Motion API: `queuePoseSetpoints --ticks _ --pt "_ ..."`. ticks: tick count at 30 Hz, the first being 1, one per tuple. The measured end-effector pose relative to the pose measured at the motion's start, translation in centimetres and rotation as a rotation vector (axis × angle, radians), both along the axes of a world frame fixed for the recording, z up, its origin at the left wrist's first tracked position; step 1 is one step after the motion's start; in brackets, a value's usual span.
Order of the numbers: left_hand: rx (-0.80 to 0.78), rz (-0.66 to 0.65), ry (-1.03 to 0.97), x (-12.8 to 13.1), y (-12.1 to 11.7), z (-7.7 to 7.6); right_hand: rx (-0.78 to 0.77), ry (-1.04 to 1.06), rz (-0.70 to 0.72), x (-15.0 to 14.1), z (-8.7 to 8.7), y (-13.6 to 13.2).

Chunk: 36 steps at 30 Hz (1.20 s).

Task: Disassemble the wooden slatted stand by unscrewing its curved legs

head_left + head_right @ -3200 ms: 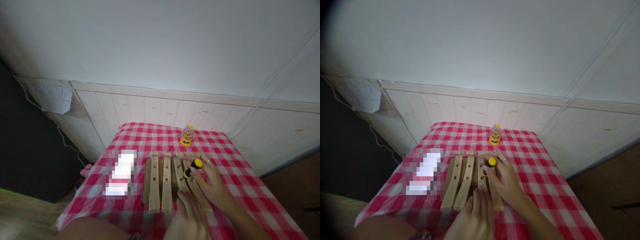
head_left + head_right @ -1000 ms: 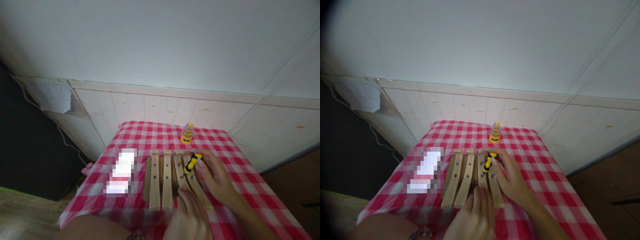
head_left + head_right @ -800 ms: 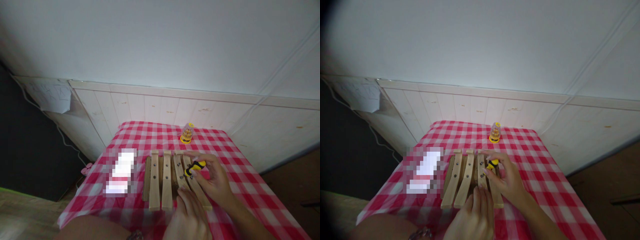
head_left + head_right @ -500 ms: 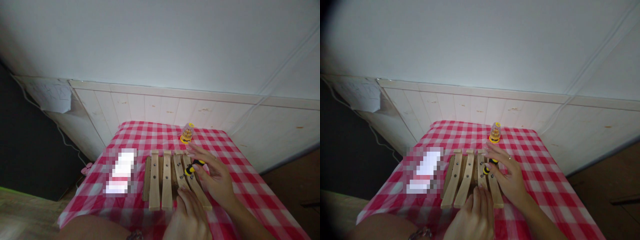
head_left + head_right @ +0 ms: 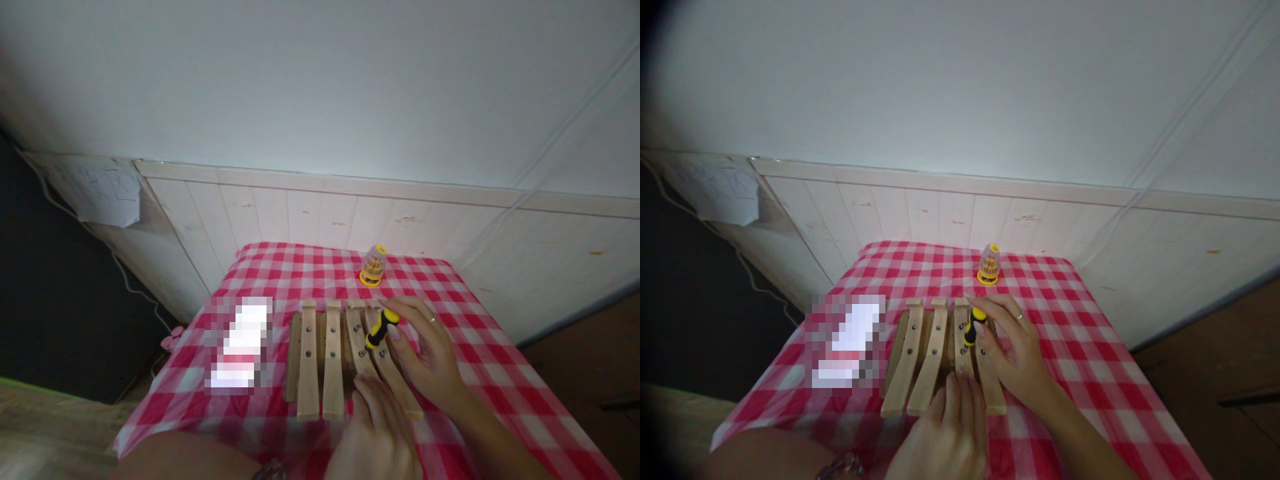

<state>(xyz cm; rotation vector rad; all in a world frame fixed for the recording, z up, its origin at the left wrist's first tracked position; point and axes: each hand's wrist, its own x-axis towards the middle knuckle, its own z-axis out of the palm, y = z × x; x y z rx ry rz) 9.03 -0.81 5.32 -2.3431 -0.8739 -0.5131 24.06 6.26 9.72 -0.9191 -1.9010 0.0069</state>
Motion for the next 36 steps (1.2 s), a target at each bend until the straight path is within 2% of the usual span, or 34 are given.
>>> queuePoseSetpoints --ticks 6,10,15,20,24,32,36 --pt "-0.065 0.0 0.058 0.1 0.0 0.1 -0.027 0.021 0.034 0.0 0.2 -0.2" --pt "-0.098 -0.005 0.084 0.0 -0.1 0.1 0.012 0.097 0.037 0.2 0.2 -0.2" --pt "-0.105 -0.012 0.101 -0.1 -0.1 -0.1 -0.028 0.089 -0.082 0.4 -0.1 -0.2" --pt "-0.095 -0.006 0.079 -0.1 -0.1 -0.4 -0.053 0.035 0.049 0.2 -0.2 -0.1" --pt "-0.13 -0.009 0.085 -0.1 -0.2 -0.4 -0.033 0.05 0.103 0.1 -0.2 -0.1" --pt "-0.012 0.017 -0.013 0.0 -0.1 0.5 -0.057 0.125 0.202 0.0 0.2 0.1" --pt "0.017 0.01 -0.035 0.0 0.0 0.9 -0.039 0.208 0.095 0.1 0.7 0.2"
